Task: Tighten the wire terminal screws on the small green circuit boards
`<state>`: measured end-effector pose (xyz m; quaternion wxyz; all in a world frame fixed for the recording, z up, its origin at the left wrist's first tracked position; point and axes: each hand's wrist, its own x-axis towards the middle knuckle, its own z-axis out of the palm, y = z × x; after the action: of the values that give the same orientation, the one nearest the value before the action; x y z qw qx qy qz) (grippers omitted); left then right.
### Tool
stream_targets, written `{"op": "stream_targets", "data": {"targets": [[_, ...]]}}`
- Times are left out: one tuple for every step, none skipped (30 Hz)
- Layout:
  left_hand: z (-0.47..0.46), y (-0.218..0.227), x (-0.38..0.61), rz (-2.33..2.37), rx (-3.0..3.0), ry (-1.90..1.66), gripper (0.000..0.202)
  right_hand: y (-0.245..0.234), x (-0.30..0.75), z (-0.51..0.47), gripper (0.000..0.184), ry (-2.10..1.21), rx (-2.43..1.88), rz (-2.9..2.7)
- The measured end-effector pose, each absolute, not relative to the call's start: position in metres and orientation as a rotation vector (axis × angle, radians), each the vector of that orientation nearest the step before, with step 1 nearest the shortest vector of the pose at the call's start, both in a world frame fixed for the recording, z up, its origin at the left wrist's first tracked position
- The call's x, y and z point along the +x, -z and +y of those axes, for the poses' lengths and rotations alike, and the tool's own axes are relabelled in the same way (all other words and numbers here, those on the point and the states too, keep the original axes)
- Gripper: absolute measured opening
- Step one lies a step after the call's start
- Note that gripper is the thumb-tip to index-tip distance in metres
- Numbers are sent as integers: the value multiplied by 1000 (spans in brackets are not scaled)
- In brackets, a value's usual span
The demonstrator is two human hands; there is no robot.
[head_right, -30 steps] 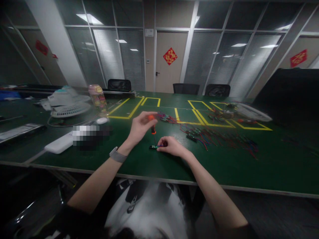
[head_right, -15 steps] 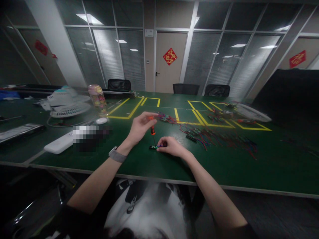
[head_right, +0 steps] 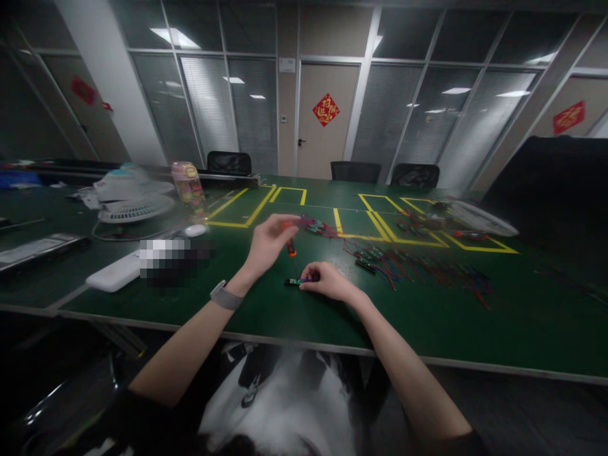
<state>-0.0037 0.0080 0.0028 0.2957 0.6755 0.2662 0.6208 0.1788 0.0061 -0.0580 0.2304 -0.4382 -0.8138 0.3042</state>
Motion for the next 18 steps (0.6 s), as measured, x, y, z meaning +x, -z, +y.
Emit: {"op": "stream_targets", "data": {"targets": [[7, -3, -4, 792, 1866, -1718, 18, 58, 179, 6, 19, -832, -1206, -2241], [7, -4, -4, 850, 1922, -1770, 17, 58, 179, 6, 19, -828, -1206, -2244], [6, -4, -4, 870, 1954, -1795, 18, 58, 179, 6, 19, -825, -1206, -2246], [7, -3, -4, 843, 1955, -1780, 21, 57, 179, 6, 19, -827, -1204, -2248], [7, -3, -4, 772, 1923, -1732, 25, 57, 179, 6, 19, -831, -1201, -2250], [8, -2, -3, 674, 1861, -1660, 29, 57, 179, 6, 18, -836, -1200, -2250], [10, -2, -3, 571, 1783, -1578, 33, 57, 179, 6, 18, -840, -1200, -2249], [11, -1, -3, 488, 1706, -1504, 35, 57, 179, 6, 18, -845, -1201, -2247], [12, -1, -3, 440, 1642, -1455, 37, 57, 179, 6, 18, -847, -1202, -2244], [12, 0, -3, 432, 1609, -1441, 38, 57, 179, 6, 18, -848, -1202, -2242], [12, 0, -3, 462, 1608, -1458, 38, 57, 179, 6, 18, -847, -1201, -2241], [12, -1, -4, 515, 1632, -1498, 37, 57, 179, 6, 18, -845, -1202, -2241], [12, -1, -5, 579, 1673, -1546, 35, 57, 179, 6, 18, -841, -1205, -2242], [11, -2, -5, 645, 1722, -1592, 32, 57, 179, 6, 18, -836, -1207, -2243], [11, -2, -5, 700, 1765, -1628, 30, 57, 179, 6, 19, -833, -1207, -2244], [10, -3, -6, 733, 1793, -1645, 29, 57, 179, 6, 19, -834, -1205, -2245], [10, -3, -6, 729, 1799, -1643, 28, 57, 179, 6, 19, -835, -1201, -2246], [10, -2, -5, 689, 1781, -1618, 29, 57, 179, 6, 19, -837, -1196, -2245]]}}
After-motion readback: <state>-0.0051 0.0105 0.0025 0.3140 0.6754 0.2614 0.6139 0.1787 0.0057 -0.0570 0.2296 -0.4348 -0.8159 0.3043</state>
